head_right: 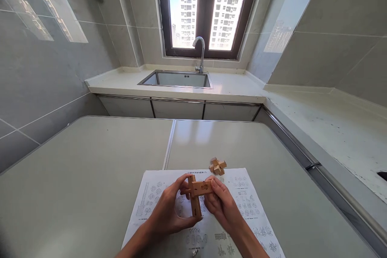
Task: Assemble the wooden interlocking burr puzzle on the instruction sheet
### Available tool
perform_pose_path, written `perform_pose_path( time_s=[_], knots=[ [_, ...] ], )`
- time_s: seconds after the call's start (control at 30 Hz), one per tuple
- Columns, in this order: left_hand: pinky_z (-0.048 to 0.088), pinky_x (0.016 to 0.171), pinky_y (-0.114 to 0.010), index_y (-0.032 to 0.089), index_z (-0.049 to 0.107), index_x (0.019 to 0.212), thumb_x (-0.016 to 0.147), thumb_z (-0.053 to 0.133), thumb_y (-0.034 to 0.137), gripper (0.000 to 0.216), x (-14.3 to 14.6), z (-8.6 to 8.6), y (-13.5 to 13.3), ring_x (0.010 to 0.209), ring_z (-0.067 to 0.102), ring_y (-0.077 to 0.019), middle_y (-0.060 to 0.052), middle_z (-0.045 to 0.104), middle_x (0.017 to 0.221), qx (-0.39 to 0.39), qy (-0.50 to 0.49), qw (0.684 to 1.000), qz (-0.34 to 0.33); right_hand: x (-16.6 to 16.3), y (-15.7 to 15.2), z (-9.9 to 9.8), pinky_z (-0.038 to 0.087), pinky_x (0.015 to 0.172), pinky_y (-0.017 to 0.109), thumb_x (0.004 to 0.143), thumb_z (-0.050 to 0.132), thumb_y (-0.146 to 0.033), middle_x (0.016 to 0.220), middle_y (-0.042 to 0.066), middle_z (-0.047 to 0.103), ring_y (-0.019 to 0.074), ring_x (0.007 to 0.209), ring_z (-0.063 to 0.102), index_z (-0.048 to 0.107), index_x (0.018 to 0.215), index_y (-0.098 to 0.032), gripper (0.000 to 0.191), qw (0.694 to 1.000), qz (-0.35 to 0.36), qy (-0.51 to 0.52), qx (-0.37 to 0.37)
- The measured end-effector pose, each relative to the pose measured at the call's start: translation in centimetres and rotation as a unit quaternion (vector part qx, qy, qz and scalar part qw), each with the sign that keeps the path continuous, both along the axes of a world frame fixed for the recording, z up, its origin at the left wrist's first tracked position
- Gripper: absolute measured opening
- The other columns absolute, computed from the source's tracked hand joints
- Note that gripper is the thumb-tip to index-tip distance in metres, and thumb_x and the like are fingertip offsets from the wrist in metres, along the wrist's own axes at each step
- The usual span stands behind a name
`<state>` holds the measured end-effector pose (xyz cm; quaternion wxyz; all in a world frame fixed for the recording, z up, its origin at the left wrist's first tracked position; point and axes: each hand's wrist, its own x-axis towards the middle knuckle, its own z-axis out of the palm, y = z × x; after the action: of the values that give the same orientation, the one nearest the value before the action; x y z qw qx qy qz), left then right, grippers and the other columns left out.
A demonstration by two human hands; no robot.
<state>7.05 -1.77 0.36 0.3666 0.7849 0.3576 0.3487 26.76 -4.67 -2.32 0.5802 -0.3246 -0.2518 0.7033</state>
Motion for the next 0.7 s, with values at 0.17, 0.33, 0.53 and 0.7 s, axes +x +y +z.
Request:
perform_pose_path(
  time_s=[0.17, 0.33, 0.53, 0.7],
  knots=[
    [0.055, 0.081, -0.033, 0.023, 0.049, 0.138, 0.064, 0.089, 0.038, 0.086, 0.1, -0.1, 0.3, 0.081, 0.067, -0.0198, 0.0, 0.069, 0.09, -0.054, -0.003, 0.996, 0.07, 0.2, 0.4, 0.8, 0.03, 0.044, 0.02, 0.091, 0.072, -0.047, 0.05, -0.01, 0.035, 0.0087, 0.045, 0.024, 0.059, 0.086, -0.023, 0.028, 0.996, -0.086, 0.009, -0.017],
    [0.055, 0.088, -0.038, 0.019, 0.046, 0.138, 0.074, 0.085, 0.043, 0.079, 0.0, 0.6, 0.9, 0.094, 0.069, -0.0227, -0.007, 0.071, 0.104, -0.16, -0.087, 0.977, 0.107, -0.3, 0.7, 1.0, 0.034, 0.043, 0.024, 0.096, 0.064, -0.051, 0.071, -0.002, 0.063, 0.0097, 0.044, 0.042, 0.058, 0.095, -0.024, 0.028, 0.986, -0.112, -0.123, 0.009],
    [0.051, 0.099, -0.041, 0.017, 0.047, 0.136, 0.078, 0.081, 0.048, 0.074, -0.4, 0.3, 1.5, 0.107, 0.068, -0.0251, -0.01, 0.07, 0.112, -0.252, -0.201, 0.943, 0.083, -1.2, 0.2, 0.2, 0.043, 0.055, 0.028, 0.094, 0.064, -0.057, 0.072, 0.002, 0.07, 0.0153, 0.052, 0.055, 0.061, 0.097, -0.022, 0.035, 0.921, -0.139, -0.358, 0.062],
    [0.051, 0.096, -0.039, 0.017, 0.052, 0.128, 0.076, 0.078, 0.061, 0.073, -0.5, 0.6, 1.6, 0.102, 0.068, -0.026, -0.009, 0.07, 0.104, -0.29, -0.228, 0.928, 0.05, -1.6, -0.1, 0.0, 0.041, 0.058, 0.028, 0.099, 0.058, -0.052, 0.067, 0.001, 0.068, 0.0178, 0.057, 0.057, 0.066, 0.094, -0.023, 0.031, 0.861, -0.113, -0.486, 0.1]
  ],
)
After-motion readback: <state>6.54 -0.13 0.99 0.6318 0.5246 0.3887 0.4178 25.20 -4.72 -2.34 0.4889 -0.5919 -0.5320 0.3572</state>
